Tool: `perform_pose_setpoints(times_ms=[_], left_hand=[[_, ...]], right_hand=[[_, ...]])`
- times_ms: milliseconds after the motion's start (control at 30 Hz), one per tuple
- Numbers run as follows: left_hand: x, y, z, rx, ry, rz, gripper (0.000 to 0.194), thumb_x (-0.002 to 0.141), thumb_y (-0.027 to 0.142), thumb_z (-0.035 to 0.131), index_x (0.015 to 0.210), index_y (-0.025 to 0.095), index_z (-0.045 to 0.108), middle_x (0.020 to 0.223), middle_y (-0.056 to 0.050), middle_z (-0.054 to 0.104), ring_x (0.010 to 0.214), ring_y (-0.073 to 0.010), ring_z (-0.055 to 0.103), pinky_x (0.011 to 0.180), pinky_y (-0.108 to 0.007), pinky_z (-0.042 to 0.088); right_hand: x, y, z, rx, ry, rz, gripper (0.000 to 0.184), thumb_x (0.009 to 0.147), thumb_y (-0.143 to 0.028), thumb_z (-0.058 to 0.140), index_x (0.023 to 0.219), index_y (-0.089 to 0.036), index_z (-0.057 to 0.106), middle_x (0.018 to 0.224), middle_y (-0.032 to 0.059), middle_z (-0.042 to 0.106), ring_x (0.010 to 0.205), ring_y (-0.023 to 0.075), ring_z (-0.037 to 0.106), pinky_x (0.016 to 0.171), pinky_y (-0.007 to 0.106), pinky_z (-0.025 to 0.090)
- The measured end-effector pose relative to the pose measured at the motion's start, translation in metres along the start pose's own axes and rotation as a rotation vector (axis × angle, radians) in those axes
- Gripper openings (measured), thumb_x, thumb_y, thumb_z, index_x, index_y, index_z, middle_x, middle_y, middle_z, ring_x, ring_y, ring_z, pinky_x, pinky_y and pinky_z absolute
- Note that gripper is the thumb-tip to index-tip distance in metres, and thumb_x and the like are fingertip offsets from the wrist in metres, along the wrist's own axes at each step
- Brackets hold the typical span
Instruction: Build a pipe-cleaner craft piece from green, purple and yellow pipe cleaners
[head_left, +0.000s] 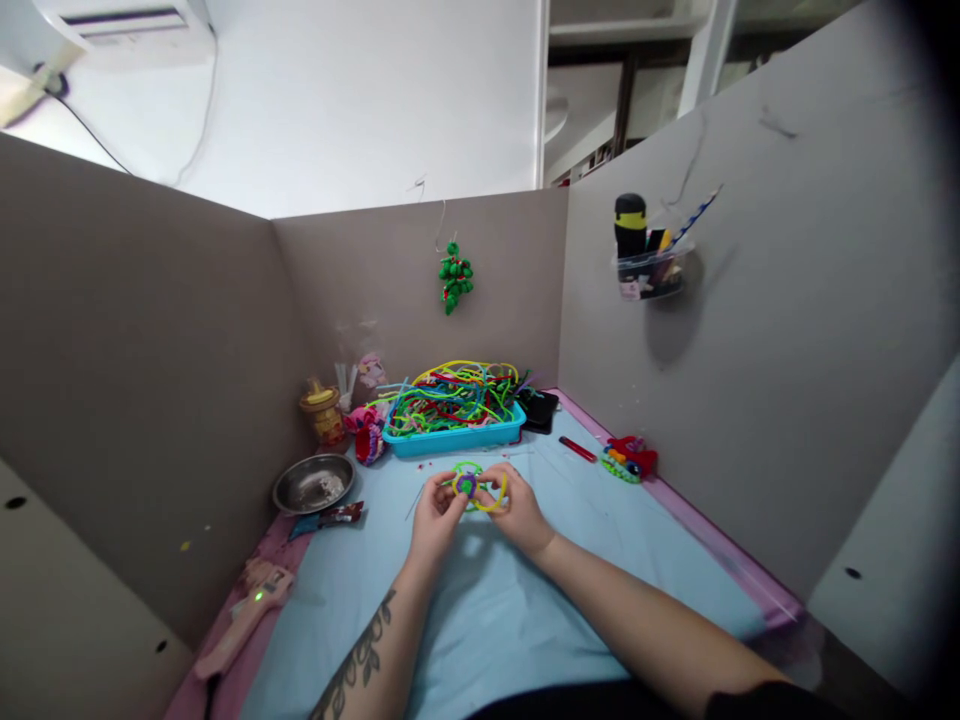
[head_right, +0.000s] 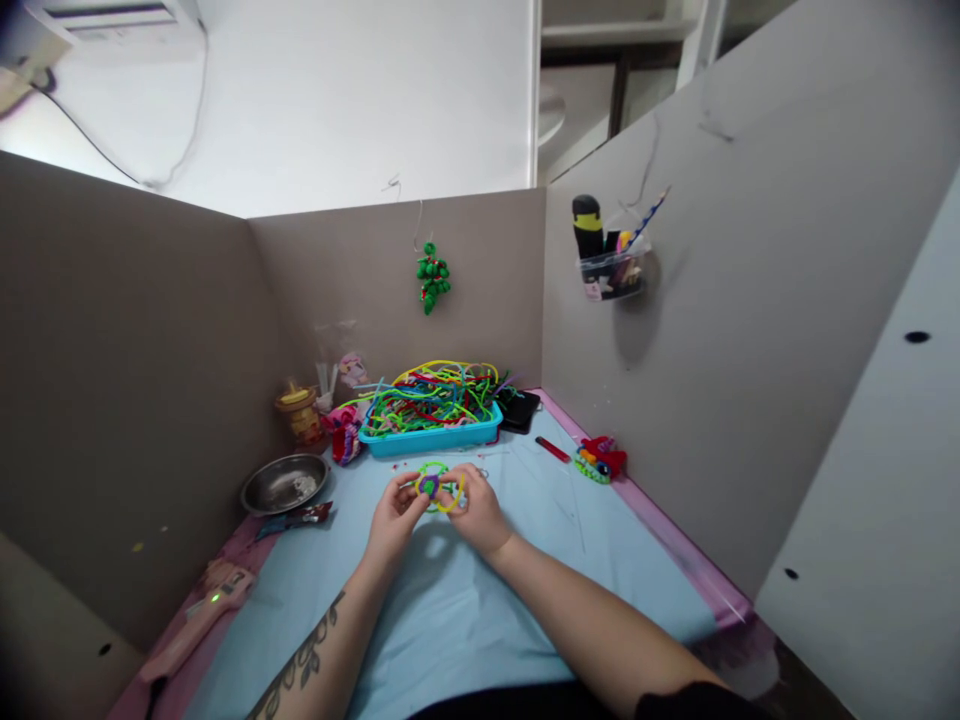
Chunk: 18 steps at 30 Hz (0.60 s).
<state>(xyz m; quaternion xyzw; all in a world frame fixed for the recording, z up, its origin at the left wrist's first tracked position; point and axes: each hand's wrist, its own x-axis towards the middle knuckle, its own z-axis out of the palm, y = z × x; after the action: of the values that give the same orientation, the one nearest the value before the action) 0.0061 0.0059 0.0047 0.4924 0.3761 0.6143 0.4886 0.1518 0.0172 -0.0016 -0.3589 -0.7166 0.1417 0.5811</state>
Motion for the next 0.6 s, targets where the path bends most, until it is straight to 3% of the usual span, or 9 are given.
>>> perform_pose_setpoints(times_ms=[267, 467, 600], left_hand=[[-0.0026, 0.0031, -0.0001, 0.001, -0.021, -0.016, 0.044, 0.061, 0.031, 0.074, 0.098, 0.017, 0.054, 0.076, -0.002, 0.065, 0.074, -0.0165, 0.062, 0.069, -0.026, 0.045], [-0.0020, 0.0008, -0.0017, 0.003, -0.072, -0.017, 0.044, 0.064, 0.029, 0.072, 0.101, 0.018, 0.052, 0.078, -0.003, 0.065, 0.073, -0.0150, 0.062, 0.067, -0.024, 0.045], [-0.0032, 0.0011, -0.0016, 0.001, -0.097, -0.013, 0.043, 0.066, 0.028, 0.071, 0.103, 0.018, 0.051, 0.079, -0.002, 0.065, 0.072, -0.0144, 0.061, 0.067, -0.024, 0.045]], right_hand=[[0.0004, 0.0032, -0.0004, 0.018, -0.050, 0.060, 0.011, 0.075, -0.024, 0.061, 0.085, -0.020, 0.063, 0.088, 0.0040, 0.054, 0.089, 0.0193, 0.053, 0.081, 0.035, 0.044], [0.0040, 0.0028, -0.0018, 0.054, -0.109, 0.175, 0.008, 0.072, -0.024, 0.062, 0.079, -0.021, 0.063, 0.091, 0.0039, 0.051, 0.088, 0.0195, 0.051, 0.073, 0.031, 0.044], [0.0062, 0.0014, -0.0030, 0.045, -0.125, 0.163, 0.005, 0.072, -0.021, 0.061, 0.067, -0.019, 0.061, 0.084, 0.0026, 0.050, 0.086, 0.0192, 0.050, 0.081, 0.035, 0.040]])
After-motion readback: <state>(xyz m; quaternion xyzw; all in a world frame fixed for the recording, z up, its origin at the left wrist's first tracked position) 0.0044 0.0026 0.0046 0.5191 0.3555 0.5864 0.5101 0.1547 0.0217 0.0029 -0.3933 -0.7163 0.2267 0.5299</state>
